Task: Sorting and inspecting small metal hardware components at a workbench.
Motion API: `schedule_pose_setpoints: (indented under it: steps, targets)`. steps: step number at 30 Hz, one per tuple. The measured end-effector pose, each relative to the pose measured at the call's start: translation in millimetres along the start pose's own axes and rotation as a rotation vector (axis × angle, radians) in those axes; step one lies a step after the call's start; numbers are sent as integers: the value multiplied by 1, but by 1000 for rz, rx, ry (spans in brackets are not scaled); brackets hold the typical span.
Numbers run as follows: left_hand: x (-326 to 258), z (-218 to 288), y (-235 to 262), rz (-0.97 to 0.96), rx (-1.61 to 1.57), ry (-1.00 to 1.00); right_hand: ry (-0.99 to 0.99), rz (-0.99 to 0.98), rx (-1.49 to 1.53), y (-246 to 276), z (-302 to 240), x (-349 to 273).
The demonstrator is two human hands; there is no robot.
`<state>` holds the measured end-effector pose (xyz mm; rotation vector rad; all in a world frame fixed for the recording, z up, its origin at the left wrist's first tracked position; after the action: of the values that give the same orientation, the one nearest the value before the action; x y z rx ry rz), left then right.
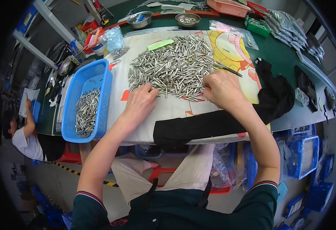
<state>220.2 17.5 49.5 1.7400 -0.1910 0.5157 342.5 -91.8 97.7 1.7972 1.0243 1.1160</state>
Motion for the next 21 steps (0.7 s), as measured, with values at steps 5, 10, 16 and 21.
schedule_pose_setpoints:
  steps: [5,10,16,21]
  targets:
    - [-1,4,-4,1,22,-12,-134,-135,-48,-9,25,-22]
    - [-4,9,-8,-56,90,-43,-211,-342,-224,-32,35,-42]
    - [-3,17,-9,-103,129,-90,-163,-405,-346,-45,22,-41]
    - [-3,22,-5,-101,167,-88,-89,-395,-435,-51,4,-36]
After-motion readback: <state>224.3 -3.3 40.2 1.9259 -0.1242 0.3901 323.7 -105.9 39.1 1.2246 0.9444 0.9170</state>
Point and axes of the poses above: each hand's wrist, its own x-axis towards the middle knuckle, its own y-axis out of the back of the hand, z = x × y, the point moved 10 cm from there along x, towards the middle knuckle, and after that the axes turned 12 degrees about x, right-handed, at the moved point
